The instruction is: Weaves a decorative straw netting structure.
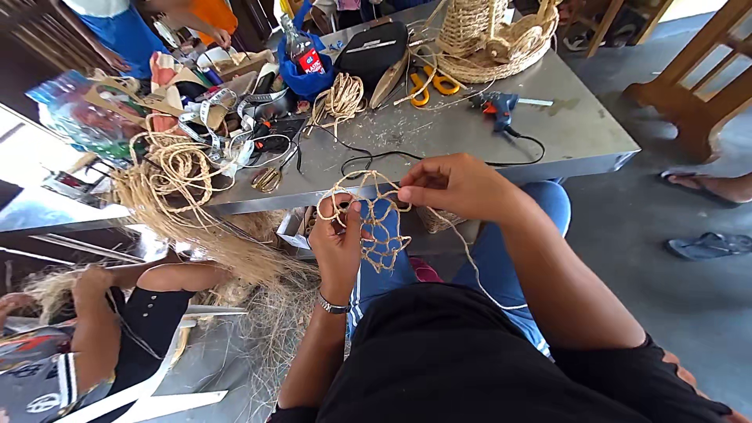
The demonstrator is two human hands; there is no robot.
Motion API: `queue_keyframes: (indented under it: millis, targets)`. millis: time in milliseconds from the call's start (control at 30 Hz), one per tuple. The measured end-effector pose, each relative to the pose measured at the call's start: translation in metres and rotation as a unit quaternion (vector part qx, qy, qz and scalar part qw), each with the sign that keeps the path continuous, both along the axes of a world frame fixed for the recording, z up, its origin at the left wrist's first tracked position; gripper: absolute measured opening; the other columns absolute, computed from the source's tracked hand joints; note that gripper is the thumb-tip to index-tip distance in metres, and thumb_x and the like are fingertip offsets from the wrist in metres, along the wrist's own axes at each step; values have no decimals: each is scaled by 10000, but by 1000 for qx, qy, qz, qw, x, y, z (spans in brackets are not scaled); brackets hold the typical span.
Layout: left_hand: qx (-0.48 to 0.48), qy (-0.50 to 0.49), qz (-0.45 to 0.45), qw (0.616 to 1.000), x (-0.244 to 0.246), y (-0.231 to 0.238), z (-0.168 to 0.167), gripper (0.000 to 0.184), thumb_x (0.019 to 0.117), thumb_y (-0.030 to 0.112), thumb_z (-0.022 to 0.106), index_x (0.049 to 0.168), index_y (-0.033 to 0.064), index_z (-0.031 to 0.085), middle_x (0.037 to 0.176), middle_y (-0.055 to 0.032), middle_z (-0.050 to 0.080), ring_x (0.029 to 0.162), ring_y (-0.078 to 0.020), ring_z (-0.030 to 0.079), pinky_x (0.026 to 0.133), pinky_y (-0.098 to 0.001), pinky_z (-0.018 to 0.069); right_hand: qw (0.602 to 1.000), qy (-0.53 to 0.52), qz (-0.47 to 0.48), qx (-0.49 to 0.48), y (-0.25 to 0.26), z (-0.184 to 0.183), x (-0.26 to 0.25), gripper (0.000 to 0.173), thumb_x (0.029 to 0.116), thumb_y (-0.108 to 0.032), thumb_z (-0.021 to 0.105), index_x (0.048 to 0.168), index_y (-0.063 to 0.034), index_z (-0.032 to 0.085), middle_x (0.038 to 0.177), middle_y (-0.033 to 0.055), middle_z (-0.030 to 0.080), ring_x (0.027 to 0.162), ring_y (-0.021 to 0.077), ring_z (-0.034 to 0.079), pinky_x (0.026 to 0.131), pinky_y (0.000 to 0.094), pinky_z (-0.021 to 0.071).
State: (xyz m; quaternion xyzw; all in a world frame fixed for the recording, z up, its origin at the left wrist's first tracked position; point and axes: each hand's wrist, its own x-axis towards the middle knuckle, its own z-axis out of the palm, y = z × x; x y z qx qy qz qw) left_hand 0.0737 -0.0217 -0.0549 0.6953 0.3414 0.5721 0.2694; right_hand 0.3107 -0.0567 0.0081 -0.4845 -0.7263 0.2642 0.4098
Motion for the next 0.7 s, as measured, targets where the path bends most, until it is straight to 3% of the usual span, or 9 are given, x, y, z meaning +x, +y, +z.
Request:
queue_keyframes:
  millis: [133, 267, 333, 400, 467, 600, 700]
  targets:
    - [-9, -17, -35, 999, 4, -2, -2, 321, 1029, 162, 623, 1332, 79, 556, 938, -53, 678, 594, -160, 671, 510, -330, 621, 999, -8, -36, 22, 6, 1, -6, 153, 950, -225, 735, 1040, -102, 749, 888, -7, 737, 783, 50, 688, 752, 254, 589]
    - [-30, -38, -84, 995, 4, -3, -2, 400, 1035, 150, 604, 1425, 105, 529, 966, -62, 645, 625, -177, 671, 539, -352, 633, 999, 34, -35, 2, 9, 1, -9, 179, 982, -192, 694, 1114, -71, 708, 929, 27, 723, 765, 81, 698, 719, 269, 610]
    - [-36, -42, -100, 993, 4, -3, -2, 386, 1036, 145, 596, 1418, 119, 545, 1007, -60, 634, 627, -171, 662, 545, -348, 633, 998, 41, -28, -31, 11, 2, -11, 247, 1009, -246, 665, 1172, -62, 697, 927, 41, 721, 745, 94, 701, 694, 276, 612]
    - [-37, -49, -111, 992, 5, -3, -2, 385, 1035, 138, 599, 1416, 112, 549, 1014, -64, 645, 623, -170, 660, 540, -343, 628, 999, 31, -16, -41, 15, -1, -13, 260, 1028, -287, 636, 1119, -60, 724, 880, 33, 715, 712, 85, 684, 670, 268, 596]
    - [-43, -57, -123, 990, 4, -2, -3, 372, 1042, 147, 586, 1412, 119, 550, 988, -53, 640, 619, -163, 651, 543, -340, 625, 998, 38, -11, -38, 17, -2, -14, 209, 1018, -246, 649, 1038, -55, 731, 842, 26, 710, 702, 77, 677, 673, 261, 590]
    - [-113, -116, -182, 970, -3, 2, -7, 278, 1047, 141, 566, 1325, 149, 575, 976, -28, 625, 600, -133, 619, 554, -320, 611, 993, 109, -36, 17, 17, -2, -13, 133, 983, -175, 695, 1023, -55, 735, 829, 12, 709, 676, 62, 662, 637, 233, 583]
    - [-148, -138, -194, 960, -2, 1, -7, 290, 1042, 142, 575, 1331, 164, 574, 960, -23, 612, 607, -133, 617, 571, -322, 613, 990, 135, -40, 18, 16, 0, -14, 120, 967, -156, 715, 1017, -53, 750, 816, 7, 718, 663, 63, 664, 631, 233, 588]
